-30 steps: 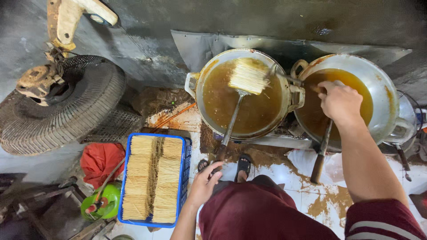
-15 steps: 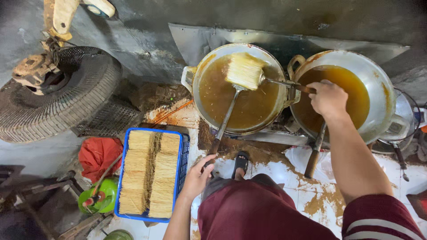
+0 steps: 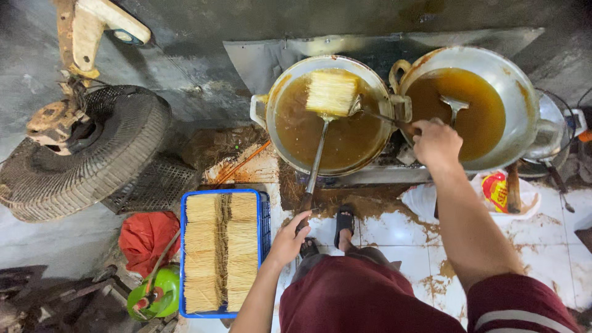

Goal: The person uses a slotted spoon and a ladle to lower bundles of dry noodles into two large pots of hot oil, stirs them, and removes cooked bundles to place them in a blue crate. The person also skims oil from the pots and transfers it into a strainer.

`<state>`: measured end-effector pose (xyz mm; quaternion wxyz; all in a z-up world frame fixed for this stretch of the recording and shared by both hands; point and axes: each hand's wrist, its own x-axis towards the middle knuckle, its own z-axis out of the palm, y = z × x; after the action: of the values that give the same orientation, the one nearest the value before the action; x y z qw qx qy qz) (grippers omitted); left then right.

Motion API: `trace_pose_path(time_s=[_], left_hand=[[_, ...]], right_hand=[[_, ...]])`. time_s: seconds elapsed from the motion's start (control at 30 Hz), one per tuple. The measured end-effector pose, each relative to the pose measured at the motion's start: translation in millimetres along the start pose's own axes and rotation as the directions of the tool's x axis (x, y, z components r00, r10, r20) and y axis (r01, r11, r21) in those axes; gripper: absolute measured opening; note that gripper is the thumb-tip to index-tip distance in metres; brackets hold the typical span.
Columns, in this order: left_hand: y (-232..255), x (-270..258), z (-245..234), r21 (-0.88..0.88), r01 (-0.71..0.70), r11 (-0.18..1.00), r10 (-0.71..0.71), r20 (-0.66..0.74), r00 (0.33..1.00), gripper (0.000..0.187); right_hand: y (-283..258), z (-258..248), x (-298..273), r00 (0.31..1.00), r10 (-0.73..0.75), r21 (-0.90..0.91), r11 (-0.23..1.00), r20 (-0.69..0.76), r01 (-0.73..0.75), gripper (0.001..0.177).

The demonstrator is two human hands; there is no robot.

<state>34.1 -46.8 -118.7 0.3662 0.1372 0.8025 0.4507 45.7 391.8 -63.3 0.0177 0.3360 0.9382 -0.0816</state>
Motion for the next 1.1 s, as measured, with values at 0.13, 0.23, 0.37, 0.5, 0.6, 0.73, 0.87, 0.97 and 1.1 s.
trace_pose_path(time_s=[0.13,0.23,0.37,0.5,0.6,0.73,0.87,0.97,1.1], left_hand=[[-22.5,6.4,0.8,0.163,-0.283,0.945,0.299,-0.078,0.951,0.058],[-21.6,7.1,-0.2,0.125,-0.077,0.989,0.084,-0.052,0.995,0.067],[-7.1,-1.9,-3.5,0.112,-0.025,0.993,0.034,-0.081,0.996,0.080],[3.5,-21.4,-3.6,0.211,-0.114,0.971,0.161,-0.223,0.961,0.082],[13.0,-34.0,4.2,0.311,-0.208,0.927,0.320,-0.372,0.872,0.074],[35.8,-51.9,21.2,0.434,-0.315,0.844,0.501,-0.427,0.753,0.064],[75.1,-60.3,60.6,0.469,-0.464,0.752,0.646,-0.379,0.663,0.058],[106.7,-66.8,109.7,0.442,-0.574,0.690,0.716,-0.301,0.629,0.053],[147.9,-76.7,205.8,0.372,-0.748,0.550,0.829,-0.131,0.544,0.048]], right_hand=[[-8.1,50.7,-50.4,0.999,0.034,0.097,0.995,-0.015,-0.033,0.035],[-23.3,94.1,-77.5,0.995,0.098,0.183,0.978,0.004,-0.097,0.035],[-30.4,139.7,-97.8,0.991,0.125,0.251,0.959,0.050,-0.134,0.043],[-34.7,162.2,-113.6,0.992,0.050,0.294,0.952,0.115,-0.082,0.054],[-42.3,143.7,-126.7,0.998,0.026,0.337,0.940,0.052,-0.042,0.054],[-59.9,88.9,-150.4,0.943,-0.157,0.326,0.911,-0.295,0.254,0.053],[-59.5,30.8,-171.3,0.840,-0.190,0.359,0.840,-0.508,0.407,0.047],[-26.4,-7.9,-196.4,0.799,-0.125,0.398,0.815,-0.588,0.421,0.044],[78.9,-43.3,-257.3,0.767,0.046,0.461,0.822,-0.640,0.336,0.039]])
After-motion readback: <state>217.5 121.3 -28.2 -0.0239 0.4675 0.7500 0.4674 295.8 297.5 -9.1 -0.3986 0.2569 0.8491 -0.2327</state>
